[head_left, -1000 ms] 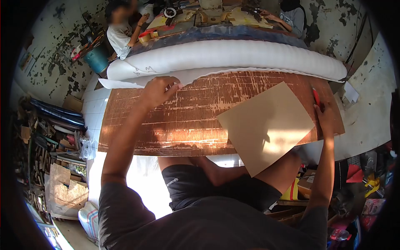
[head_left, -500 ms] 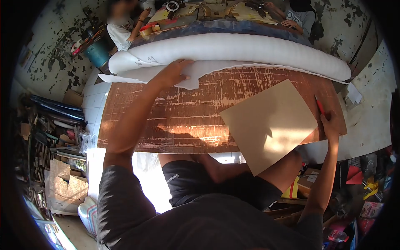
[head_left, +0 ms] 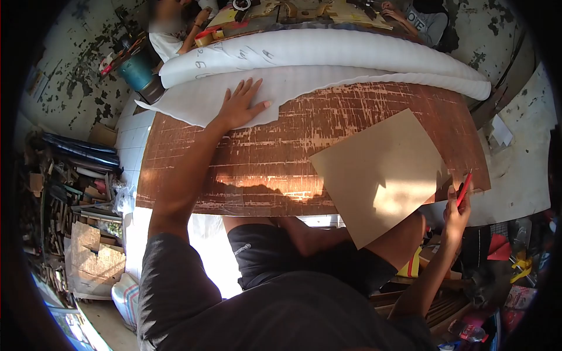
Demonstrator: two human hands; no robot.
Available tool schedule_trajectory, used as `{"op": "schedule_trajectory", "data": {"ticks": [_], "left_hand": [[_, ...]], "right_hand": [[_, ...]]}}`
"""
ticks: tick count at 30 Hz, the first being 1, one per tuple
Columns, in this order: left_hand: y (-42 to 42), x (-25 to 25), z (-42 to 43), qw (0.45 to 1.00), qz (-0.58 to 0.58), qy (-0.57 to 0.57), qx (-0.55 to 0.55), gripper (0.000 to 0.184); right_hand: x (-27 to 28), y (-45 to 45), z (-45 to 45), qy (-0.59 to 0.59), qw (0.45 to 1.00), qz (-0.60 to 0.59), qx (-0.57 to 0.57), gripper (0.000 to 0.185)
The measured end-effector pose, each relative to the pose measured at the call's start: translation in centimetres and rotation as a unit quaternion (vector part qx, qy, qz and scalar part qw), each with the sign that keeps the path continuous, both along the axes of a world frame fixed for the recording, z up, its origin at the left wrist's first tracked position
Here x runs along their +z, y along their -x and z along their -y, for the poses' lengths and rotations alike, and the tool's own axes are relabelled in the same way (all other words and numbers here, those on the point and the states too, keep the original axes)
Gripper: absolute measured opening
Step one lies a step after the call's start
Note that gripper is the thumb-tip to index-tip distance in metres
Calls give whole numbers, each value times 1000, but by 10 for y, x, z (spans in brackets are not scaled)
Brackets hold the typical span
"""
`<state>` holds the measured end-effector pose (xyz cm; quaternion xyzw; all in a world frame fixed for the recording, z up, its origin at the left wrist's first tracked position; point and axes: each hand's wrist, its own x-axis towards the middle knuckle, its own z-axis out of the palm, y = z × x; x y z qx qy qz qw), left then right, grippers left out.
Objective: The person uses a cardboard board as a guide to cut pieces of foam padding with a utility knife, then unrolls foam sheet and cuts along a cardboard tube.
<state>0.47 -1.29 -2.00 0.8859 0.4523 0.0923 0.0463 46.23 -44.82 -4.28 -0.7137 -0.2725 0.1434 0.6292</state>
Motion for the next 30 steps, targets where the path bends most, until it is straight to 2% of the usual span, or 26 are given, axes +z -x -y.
{"op": "schedule_trajectory", "data": {"ticks": [3,5,7,10,11,13,14,17,18,22,24,30], "left_hand": [[-5,9,0,999,-7,31,11,86],[-9,9,-5,1000,7,20,6,80],[-16,10,-14,999,23,25,-6,76],[-36,20,-17,996,41,46,-59,75],[-45,26,-13,996,43,45,-65,75],[-69,38,3,971,111,155,-147,76],[-82,49,19,964,120,181,-156,68],[-115,60,47,955,117,179,-208,69],[-124,55,46,958,113,146,-221,60],[-147,46,42,974,59,103,-193,52],[-146,34,35,959,126,26,-254,51],[-137,53,76,945,156,38,-284,51]], "right_hand": [[12,32,5,22,998,-59,-23,25],[9,46,6,-6,1000,-19,4,26],[27,73,6,22,998,-60,-18,28],[6,78,3,-18,999,-13,-33,29],[6,82,5,-12,999,-36,-28,28],[3,88,4,-28,998,-47,-7,27],[-4,89,3,-44,998,-50,-8,23],[7,105,-1,-53,993,-101,11,21],[7,107,-1,-57,992,-111,20,21],[2,117,-2,-74,986,-144,34,18],[-8,115,0,-96,984,-144,38,18],[-1,109,9,-183,967,-179,5,26]]}}
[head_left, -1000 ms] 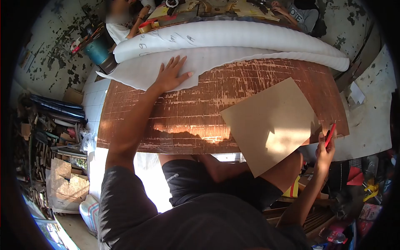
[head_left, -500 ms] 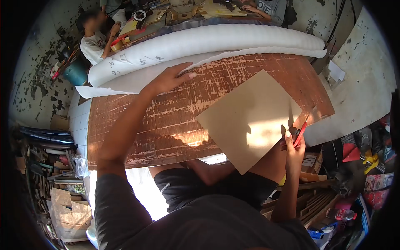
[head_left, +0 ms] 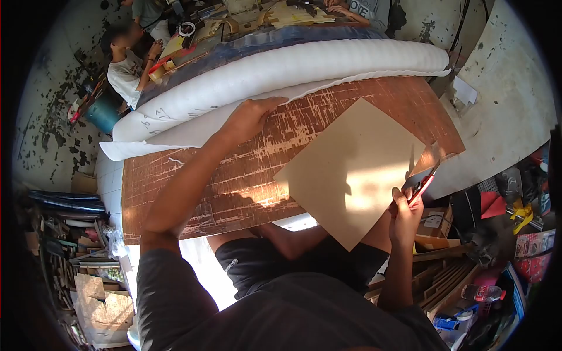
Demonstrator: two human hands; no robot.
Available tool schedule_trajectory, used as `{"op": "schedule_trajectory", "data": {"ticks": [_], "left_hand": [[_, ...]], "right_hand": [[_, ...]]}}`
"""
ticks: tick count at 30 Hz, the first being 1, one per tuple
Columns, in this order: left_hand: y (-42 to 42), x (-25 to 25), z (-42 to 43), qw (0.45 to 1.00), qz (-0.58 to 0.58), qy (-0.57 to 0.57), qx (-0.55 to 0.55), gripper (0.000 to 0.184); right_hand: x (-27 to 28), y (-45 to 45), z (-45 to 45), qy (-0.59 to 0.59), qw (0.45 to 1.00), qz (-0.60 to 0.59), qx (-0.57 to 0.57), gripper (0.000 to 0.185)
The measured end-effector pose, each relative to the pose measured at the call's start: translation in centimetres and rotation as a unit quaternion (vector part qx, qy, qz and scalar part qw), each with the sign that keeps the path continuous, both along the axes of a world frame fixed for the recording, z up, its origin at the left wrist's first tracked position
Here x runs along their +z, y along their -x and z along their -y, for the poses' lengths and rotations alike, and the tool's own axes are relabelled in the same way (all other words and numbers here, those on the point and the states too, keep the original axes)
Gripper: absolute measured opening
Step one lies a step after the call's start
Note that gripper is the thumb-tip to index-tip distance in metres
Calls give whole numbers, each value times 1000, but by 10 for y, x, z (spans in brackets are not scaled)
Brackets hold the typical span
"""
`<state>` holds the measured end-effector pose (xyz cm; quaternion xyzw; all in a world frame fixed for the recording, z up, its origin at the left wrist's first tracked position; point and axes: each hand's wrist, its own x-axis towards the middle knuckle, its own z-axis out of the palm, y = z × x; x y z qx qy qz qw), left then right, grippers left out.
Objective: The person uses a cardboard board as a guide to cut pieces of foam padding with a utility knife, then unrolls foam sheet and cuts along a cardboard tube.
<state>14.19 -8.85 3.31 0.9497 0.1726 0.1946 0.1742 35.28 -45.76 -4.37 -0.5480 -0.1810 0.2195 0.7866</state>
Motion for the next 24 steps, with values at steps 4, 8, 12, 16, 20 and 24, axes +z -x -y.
{"op": "schedule_trajectory", "data": {"ticks": [4,8,12,16,20,24], "left_hand": [[7,-2,29,999,22,-4,-35,56],[13,-4,57,998,26,9,-57,57],[19,-15,75,994,12,-23,-106,49],[26,-17,83,983,4,-98,-156,45],[31,-16,86,975,20,-128,-181,45],[39,-11,95,971,15,-167,-173,44]], "right_hand": [[23,-7,8,-82,995,47,-41,26],[30,-34,47,-57,994,36,-82,20],[31,-62,90,-127,988,-23,-83,15],[45,-58,98,-232,970,-60,-33,14],[59,-54,96,-114,984,19,-138,15],[55,-56,105,-36,983,104,-148,14]]}}
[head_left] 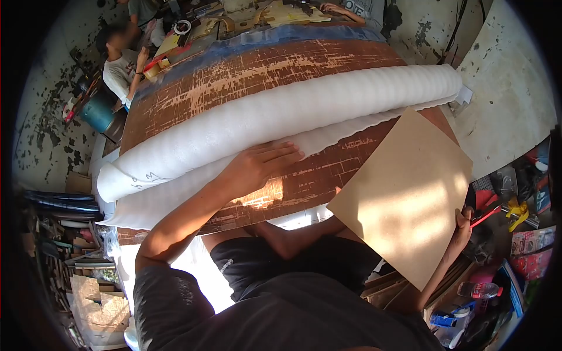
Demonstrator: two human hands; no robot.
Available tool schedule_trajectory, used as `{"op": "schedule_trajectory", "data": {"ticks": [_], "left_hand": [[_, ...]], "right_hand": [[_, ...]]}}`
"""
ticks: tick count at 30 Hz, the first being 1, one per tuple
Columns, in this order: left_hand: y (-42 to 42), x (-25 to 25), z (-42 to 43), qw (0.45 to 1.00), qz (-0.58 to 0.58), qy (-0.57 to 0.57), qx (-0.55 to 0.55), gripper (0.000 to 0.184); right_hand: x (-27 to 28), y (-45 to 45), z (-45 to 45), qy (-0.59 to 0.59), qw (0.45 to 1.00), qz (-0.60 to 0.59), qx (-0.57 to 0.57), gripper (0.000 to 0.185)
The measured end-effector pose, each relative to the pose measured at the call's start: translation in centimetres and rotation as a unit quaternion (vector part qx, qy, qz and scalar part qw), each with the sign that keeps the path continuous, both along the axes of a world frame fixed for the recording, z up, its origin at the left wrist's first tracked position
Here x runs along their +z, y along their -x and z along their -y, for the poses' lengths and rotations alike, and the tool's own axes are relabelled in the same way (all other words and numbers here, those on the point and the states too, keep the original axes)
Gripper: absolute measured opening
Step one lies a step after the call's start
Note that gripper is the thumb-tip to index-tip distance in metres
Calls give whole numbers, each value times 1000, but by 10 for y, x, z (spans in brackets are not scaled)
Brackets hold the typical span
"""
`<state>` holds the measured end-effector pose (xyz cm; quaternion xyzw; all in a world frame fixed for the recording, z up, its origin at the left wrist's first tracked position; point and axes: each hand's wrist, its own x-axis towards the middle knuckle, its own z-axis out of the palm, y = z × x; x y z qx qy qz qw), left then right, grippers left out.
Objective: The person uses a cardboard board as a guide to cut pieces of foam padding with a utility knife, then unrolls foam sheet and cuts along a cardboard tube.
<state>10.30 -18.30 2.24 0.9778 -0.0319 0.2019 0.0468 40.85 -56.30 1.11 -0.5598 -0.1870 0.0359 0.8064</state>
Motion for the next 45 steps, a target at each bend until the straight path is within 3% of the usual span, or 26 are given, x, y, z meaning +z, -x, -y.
{"op": "schedule_trajectory", "data": {"ticks": [3,4,8,12,13,15,17,19,25,30,34,37,39,45], "left_hand": [[4,-4,6,999,-38,16,21,46],[4,-7,8,999,-38,17,20,46],[2,-16,6,998,-60,23,23,48],[4,-18,10,997,-64,31,29,50],[5,-20,9,997,-64,31,30,50],[4,-26,6,996,-80,-42,14,52],[1,-24,8,997,-69,-14,12,51],[2,-18,10,998,-57,12,17,50],[17,-6,13,999,-39,14,28,49],[27,-10,23,999,-40,8,-25,48],[25,-5,41,996,-35,27,-81,50],[25,2,55,991,-56,34,-115,48],[26,4,58,991,-62,29,-117,49],[34,-1,60,984,-152,10,-93,50]], "right_hand": [[7,8,-3,-10,998,-50,36,13],[18,16,-11,1,995,-95,-10,12],[6,14,-20,-38,994,-85,66,9],[-3,2,-38,-62,990,-112,52,6],[-19,-18,-37,-68,989,-79,109,4],[-10,-14,-73,-123,969,-129,169,7],[20,16,-124,-151,969,-132,144,13],[16,11,-149,-161,964,-110,181,16],[27,28,-155,-125,986,-45,105,20],[33,32,-108,-43,999,8,18,20],[27,33,-96,-52,996,60,-42,20],[30,42,-102,-60,997,44,-32,21],[28,47,-108,-79,996,29,35,22],[13,56,-127,-87,996,8,22,21]]}}
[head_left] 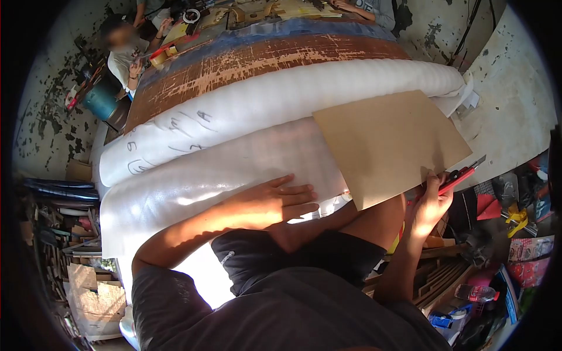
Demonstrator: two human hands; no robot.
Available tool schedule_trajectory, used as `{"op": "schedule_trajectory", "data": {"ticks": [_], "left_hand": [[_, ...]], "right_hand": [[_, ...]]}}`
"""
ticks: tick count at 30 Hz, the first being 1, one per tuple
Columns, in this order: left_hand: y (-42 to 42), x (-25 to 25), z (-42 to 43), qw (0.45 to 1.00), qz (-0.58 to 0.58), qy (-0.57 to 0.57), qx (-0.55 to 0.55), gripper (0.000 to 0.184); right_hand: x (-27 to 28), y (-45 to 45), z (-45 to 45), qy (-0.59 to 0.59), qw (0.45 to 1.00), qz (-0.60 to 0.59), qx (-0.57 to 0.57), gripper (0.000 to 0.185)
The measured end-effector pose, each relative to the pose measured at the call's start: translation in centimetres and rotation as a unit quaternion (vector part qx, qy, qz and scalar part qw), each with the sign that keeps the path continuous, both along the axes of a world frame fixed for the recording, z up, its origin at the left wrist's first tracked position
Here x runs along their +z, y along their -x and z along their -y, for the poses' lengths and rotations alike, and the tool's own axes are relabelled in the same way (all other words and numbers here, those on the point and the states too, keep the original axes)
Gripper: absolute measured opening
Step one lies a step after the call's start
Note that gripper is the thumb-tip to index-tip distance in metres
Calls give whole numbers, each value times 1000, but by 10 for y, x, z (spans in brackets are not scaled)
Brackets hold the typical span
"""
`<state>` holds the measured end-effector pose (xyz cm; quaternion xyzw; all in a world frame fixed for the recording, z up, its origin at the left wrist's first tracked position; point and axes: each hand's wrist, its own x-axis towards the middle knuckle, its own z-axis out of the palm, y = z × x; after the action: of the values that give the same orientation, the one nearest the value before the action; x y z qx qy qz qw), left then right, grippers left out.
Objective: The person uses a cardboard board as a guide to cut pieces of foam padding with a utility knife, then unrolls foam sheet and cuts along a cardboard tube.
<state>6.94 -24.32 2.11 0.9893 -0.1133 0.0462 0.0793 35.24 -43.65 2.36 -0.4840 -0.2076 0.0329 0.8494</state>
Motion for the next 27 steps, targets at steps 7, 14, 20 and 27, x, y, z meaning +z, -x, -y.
{"op": "schedule_trajectory", "data": {"ticks": [7,14,20,27], "left_hand": [[7,26,-11,938,-8,324,127,45],[24,13,-91,907,25,253,337,43],[14,25,-121,888,8,189,419,48],[-11,40,-189,863,172,109,463,51]], "right_hand": [[-25,4,-20,56,996,-5,73,28],[-42,1,-34,105,990,62,65,29],[-50,-3,-25,159,984,60,52,15],[-66,-14,-28,163,984,8,73,16]]}}
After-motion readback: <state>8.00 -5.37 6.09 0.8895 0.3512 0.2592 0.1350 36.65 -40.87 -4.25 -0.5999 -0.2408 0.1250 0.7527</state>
